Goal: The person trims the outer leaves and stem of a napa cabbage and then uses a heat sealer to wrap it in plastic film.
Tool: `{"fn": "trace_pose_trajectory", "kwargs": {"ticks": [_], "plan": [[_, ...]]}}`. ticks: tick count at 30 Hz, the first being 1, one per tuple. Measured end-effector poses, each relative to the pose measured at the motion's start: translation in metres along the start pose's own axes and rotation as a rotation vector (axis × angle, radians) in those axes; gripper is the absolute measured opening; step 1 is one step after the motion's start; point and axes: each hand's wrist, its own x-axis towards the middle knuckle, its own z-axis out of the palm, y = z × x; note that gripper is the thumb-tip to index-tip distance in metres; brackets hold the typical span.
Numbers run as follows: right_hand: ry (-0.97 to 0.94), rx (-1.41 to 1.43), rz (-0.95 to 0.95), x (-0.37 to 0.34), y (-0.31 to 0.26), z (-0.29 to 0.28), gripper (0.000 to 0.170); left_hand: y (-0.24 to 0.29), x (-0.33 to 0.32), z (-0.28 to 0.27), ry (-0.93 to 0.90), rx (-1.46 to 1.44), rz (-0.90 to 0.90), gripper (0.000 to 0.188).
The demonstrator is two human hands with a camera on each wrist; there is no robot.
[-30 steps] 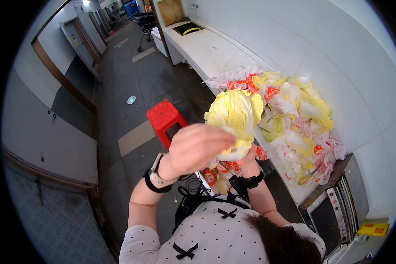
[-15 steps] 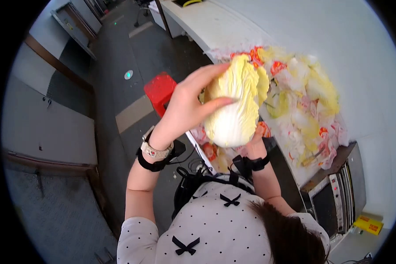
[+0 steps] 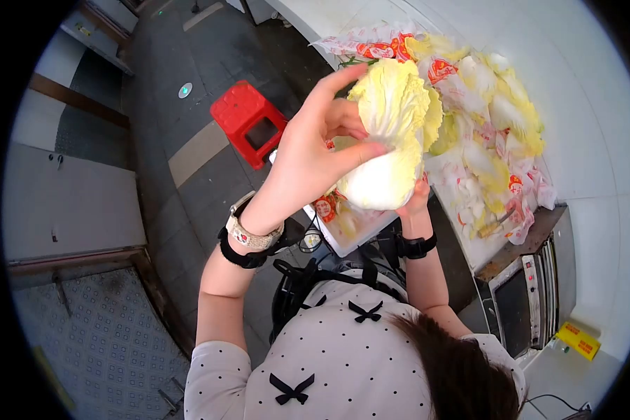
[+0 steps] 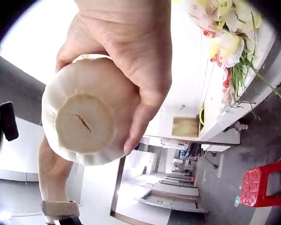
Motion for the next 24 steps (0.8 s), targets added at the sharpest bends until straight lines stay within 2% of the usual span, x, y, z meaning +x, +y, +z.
{"fn": "trace_pose_trajectory", "kwargs": {"ticks": [2, 5, 6, 9, 10, 13, 14, 18, 24], "plan": [[-0.012, -0.015, -0.019, 0.0, -0.002, -0.001, 0.085, 0.003, 0.002, 0.008, 0.006, -0.211, -0.055, 0.047], [-0.034, 0.017, 0.018, -0.005, 0.003, -0.017, 0.084, 0.005, 0.001, 0.0, -0.274, 0.12, -0.083, 0.048], [-0.019, 0.016, 0.018, -0.007, 0.003, -0.017, 0.083, 0.005, 0.002, 0.001, -0.313, 0.314, 0.101, 0.041], [0.005, 0.021, 0.02, -0.01, 0.004, -0.016, 0.08, 0.001, 0.001, 0.01, -0.156, 0.653, 0.239, 0.029], [0.0, 0.027, 0.021, -0.01, 0.004, -0.018, 0.079, -0.004, 0.001, 0.01, -0.145, 0.699, 0.349, 0.024], [-0.014, 0.045, -0.003, -0.009, 0.0, -0.014, 0.077, -0.016, 0.0, 0.003, -0.23, 0.691, 0.532, 0.026], [-0.018, 0.052, -0.013, -0.01, -0.001, -0.012, 0.076, -0.008, 0.001, 0.005, -0.316, 0.675, 0.503, 0.017], [-0.077, 0.082, -0.019, -0.011, -0.002, -0.017, 0.079, -0.017, -0.005, 0.008, -0.338, 0.589, 0.583, 0.024], [-0.102, 0.167, -0.013, -0.011, 0.002, -0.02, 0.087, -0.009, -0.017, 0.012, -0.267, 0.558, 0.581, 0.016]]}}
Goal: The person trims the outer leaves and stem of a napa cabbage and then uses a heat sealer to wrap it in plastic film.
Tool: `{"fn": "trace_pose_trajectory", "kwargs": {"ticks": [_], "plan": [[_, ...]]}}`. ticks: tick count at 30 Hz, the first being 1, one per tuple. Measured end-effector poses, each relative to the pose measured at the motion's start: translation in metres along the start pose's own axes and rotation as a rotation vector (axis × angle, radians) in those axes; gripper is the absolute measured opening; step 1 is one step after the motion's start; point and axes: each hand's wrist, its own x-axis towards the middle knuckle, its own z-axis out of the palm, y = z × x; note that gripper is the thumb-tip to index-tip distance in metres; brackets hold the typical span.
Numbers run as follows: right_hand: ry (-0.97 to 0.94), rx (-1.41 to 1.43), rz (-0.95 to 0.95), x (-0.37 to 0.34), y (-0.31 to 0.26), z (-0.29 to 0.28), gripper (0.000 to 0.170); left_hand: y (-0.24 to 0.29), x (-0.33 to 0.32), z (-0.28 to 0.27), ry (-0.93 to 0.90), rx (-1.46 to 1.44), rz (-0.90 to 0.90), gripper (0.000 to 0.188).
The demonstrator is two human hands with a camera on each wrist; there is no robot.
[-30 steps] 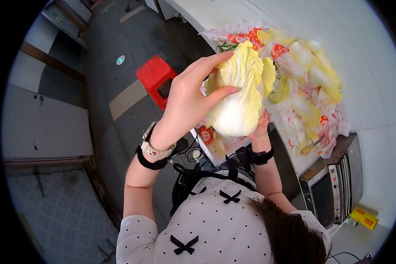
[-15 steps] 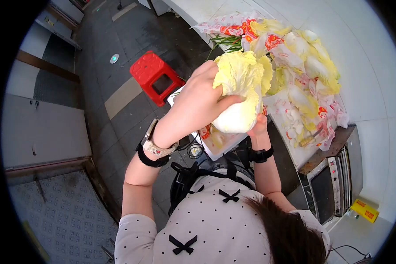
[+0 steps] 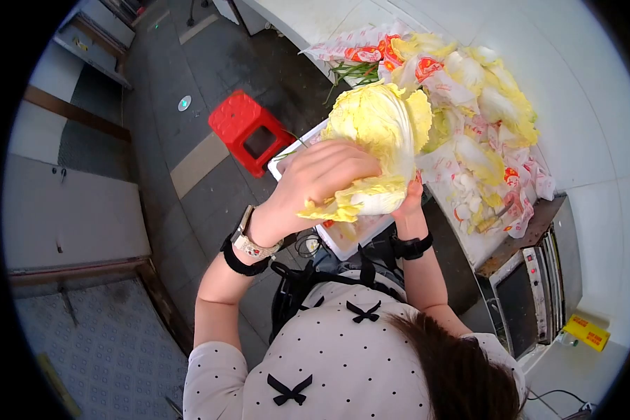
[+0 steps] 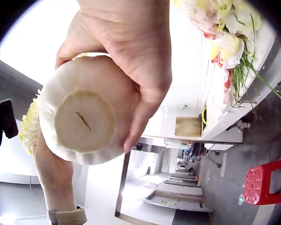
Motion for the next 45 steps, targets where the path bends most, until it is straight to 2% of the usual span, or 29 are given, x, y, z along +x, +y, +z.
{"fn": "trace_pose_trajectory", "kwargs": {"ticks": [6, 8, 12, 13, 14, 17, 18, 21, 22, 24, 27, 28, 31, 33, 34, 35, 37, 39, 45], "plan": [[-0.041, 0.13, 0.065, 0.001, 0.006, 0.002, 0.085, 0.003, -0.003, 0.0, -0.015, 0.038, 0.035, 0.022], [-0.082, 0.18, 0.117, 0.002, 0.011, -0.003, 0.083, 0.005, 0.0, -0.002, -0.074, 0.102, -0.01, 0.027], [0.052, 0.011, 0.136, 0.006, 0.017, 0.015, 0.077, 0.006, 0.012, -0.01, -0.203, 0.217, -0.143, 0.033], [0.062, 0.054, 0.142, 0.007, 0.021, 0.018, 0.076, 0.006, 0.014, -0.011, -0.239, 0.25, -0.193, 0.036], [0.071, 0.098, 0.149, 0.009, 0.025, 0.022, 0.075, 0.004, 0.013, -0.009, -0.166, 0.221, -0.163, 0.036], [0.149, 0.16, 0.166, 0.008, 0.033, 0.032, 0.071, 0.011, 0.019, -0.006, -0.227, 0.284, -0.266, 0.035], [0.171, 0.173, 0.181, 0.006, 0.036, 0.029, 0.071, 0.011, 0.016, -0.005, -0.227, 0.283, -0.251, 0.033], [0.155, 0.153, 0.17, 0.005, 0.039, 0.019, 0.074, 0.019, 0.006, -0.008, -0.178, 0.13, -0.186, 0.026], [0.125, 0.155, 0.178, 0.004, 0.039, 0.016, 0.075, 0.02, 0.003, -0.01, -0.178, 0.041, -0.214, 0.023], [0.047, 0.139, 0.164, 0.006, 0.038, 0.019, 0.07, 0.015, 0.002, -0.013, -0.085, 0.104, -0.151, 0.026], [0.299, 0.112, 0.195, 0.007, 0.039, 0.033, 0.066, 0.008, -0.004, -0.016, -0.008, 0.1, -0.169, 0.028], [0.309, 0.129, 0.227, 0.009, 0.043, 0.025, 0.062, 0.007, -0.005, -0.016, 0.019, 0.092, -0.187, 0.029], [0.27, 0.174, 0.217, 0.007, 0.039, 0.033, 0.058, 0.007, -0.005, -0.027, 0.111, 0.124, -0.164, 0.034], [0.101, 0.393, 0.176, 0.007, 0.044, 0.017, 0.057, 0.008, -0.003, -0.04, 0.175, 0.159, -0.116, 0.041], [0.016, 0.5, 0.156, 0.007, 0.046, 0.008, 0.056, 0.002, -0.01, -0.046, 0.186, 0.09, -0.199, 0.045], [0.094, 0.499, 0.166, 0.007, 0.042, 0.007, 0.056, -0.005, -0.012, -0.046, 0.276, 0.0, -0.28, 0.043], [0.244, 0.496, 0.187, 0.012, 0.037, 0.008, 0.057, -0.007, -0.013, -0.05, 0.209, 0.116, -0.314, 0.044], [0.28, 0.471, 0.189, 0.014, 0.032, 0.012, 0.057, -0.002, -0.007, -0.051, 0.121, 0.082, -0.284, 0.044], [0.138, 0.335, 0.181, 0.011, 0.025, 0.028, 0.059, 0.008, 0.007, -0.051, -0.094, -0.025, -0.126, 0.04]]}}
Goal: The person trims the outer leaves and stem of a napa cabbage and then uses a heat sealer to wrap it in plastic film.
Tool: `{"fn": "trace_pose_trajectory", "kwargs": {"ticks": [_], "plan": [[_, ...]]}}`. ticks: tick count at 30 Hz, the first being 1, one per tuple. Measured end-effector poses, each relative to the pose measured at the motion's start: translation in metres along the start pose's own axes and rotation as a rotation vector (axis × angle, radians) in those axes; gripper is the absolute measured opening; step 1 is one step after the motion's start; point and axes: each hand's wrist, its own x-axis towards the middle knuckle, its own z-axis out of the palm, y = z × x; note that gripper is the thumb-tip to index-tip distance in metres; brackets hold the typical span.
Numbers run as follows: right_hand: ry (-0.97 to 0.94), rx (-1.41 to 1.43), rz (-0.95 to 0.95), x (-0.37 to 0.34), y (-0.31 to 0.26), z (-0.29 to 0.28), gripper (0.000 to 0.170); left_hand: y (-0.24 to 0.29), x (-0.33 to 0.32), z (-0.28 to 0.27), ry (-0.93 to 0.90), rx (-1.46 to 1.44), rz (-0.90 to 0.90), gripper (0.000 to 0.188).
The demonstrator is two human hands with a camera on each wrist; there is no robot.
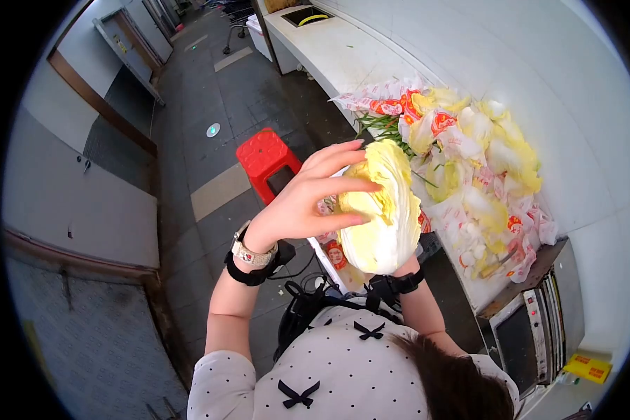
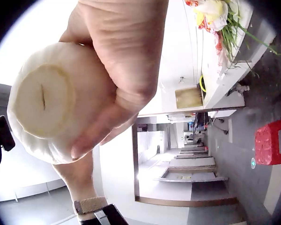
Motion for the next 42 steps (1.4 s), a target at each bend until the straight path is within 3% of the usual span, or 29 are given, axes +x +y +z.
{"fn": "trace_pose_trajectory", "kwargs": {"ticks": [7, 13, 17, 20, 24, 26, 28, 29, 32, 33, 34, 36, 42], "plan": [[-0.037, -0.105, -0.044, -0.011, 0.002, 0.011, 0.061, 0.011, 0.007, -0.006, -0.2, 0.074, 0.053, 0.019], [-0.035, -0.194, -0.087, -0.012, 0.005, 0.022, 0.063, 0.012, 0.003, -0.01, -0.184, 0.027, 0.11, 0.007], [-0.025, -0.289, -0.15, -0.014, 0.006, 0.03, 0.064, 0.01, -0.01, -0.006, 0.17, -0.21, -0.011, 0.009], [0.0, -0.394, -0.21, -0.017, 0.008, 0.039, 0.065, 0.011, -0.017, -0.008, 0.473, -0.499, -0.205, 0.008], [0.023, -0.495, -0.258, -0.018, 0.009, 0.05, 0.067, 0.011, -0.033, -0.015, 0.351, -0.646, -0.323, 0.009], [0.032, -0.536, -0.26, -0.019, 0.01, 0.055, 0.067, 0.018, -0.037, -0.012, 0.093, -0.469, -0.268, 0.023], [0.035, -0.574, -0.255, -0.019, 0.011, 0.06, 0.068, 0.026, -0.032, -0.003, -0.043, -0.296, -0.137, 0.033], [0.036, -0.589, -0.251, -0.018, 0.011, 0.062, 0.068, 0.025, -0.033, 0.002, -0.108, -0.228, -0.191, 0.049], [0.044, -0.63, -0.242, -0.016, 0.011, 0.068, 0.069, 0.032, -0.025, 0.003, -0.021, -0.086, -0.057, 0.068], [0.045, -0.634, -0.241, -0.015, 0.011, 0.069, 0.07, 0.025, -0.027, 0.007, 0.05, -0.062, -0.073, 0.082], [0.044, -0.64, -0.241, -0.014, 0.01, 0.07, 0.07, 0.024, -0.025, 0.012, 0.195, -0.041, -0.118, 0.074], [0.046, -0.651, -0.237, -0.012, 0.008, 0.072, 0.071, 0.024, -0.016, 0.019, 0.299, 0.217, -0.216, 0.058], [0.101, -0.731, -0.21, -0.011, 0.001, 0.075, 0.078, 0.015, -0.02, 0.025, 0.342, 0.251, -0.135, 0.021]]}}
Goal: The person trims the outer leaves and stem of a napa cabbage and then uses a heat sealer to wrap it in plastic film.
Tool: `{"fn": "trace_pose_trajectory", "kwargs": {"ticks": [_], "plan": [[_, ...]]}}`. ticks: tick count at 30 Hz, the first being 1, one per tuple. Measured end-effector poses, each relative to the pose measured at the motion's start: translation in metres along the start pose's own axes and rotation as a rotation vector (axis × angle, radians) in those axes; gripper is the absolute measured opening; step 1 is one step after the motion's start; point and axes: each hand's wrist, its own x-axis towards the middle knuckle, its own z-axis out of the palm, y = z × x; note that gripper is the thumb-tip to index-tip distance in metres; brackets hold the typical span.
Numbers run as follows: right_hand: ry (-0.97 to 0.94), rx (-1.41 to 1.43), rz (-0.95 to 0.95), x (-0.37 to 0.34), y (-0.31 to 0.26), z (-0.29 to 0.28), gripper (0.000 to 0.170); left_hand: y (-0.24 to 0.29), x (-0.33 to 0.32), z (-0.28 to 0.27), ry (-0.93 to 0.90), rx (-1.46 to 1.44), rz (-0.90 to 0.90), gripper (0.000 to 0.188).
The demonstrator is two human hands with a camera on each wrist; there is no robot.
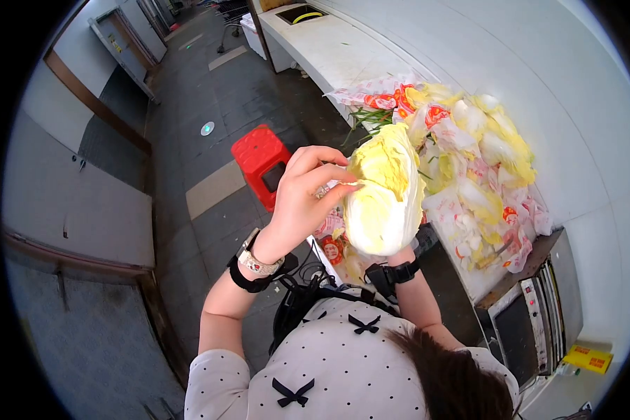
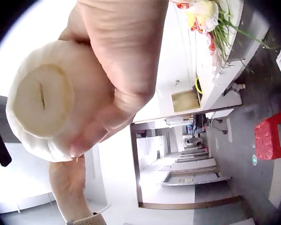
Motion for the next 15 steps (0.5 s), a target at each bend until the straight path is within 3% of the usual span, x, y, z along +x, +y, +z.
{"fn": "trace_pose_trajectory", "kwargs": {"ticks": [3, 6, 7, 10, 11, 14, 15], "plan": [[-0.01, 0.106, 0.01, 0.002, 0.009, -0.011, 0.079, 0.0, 0.002, -0.001, -0.033, -0.072, 0.027, 0.013], [-0.032, 0.356, 0.021, 0.006, 0.025, -0.028, 0.08, 0.012, -0.012, 0.0, -0.165, -0.352, -0.087, 0.009], [-0.04, 0.445, 0.023, 0.008, 0.031, -0.035, 0.08, 0.02, -0.011, -0.002, -0.234, -0.58, -0.122, 0.01], [-0.058, 0.701, 0.025, 0.015, 0.048, -0.058, 0.081, 0.018, -0.018, 0.002, -0.338, -0.831, -0.055, 0.009], [-0.065, 0.75, 0.022, 0.017, 0.053, -0.064, 0.081, 0.013, -0.023, 0.004, -0.349, -0.99, -0.055, 0.031], [-0.101, 0.698, -0.004, 0.021, 0.048, -0.067, 0.081, 0.012, -0.028, 0.008, -0.273, -1.145, -0.122, 0.066], [-0.115, 0.63, -0.019, 0.023, 0.043, -0.064, 0.081, 0.011, -0.027, 0.007, -0.35, -1.036, -0.154, 0.098]]}}
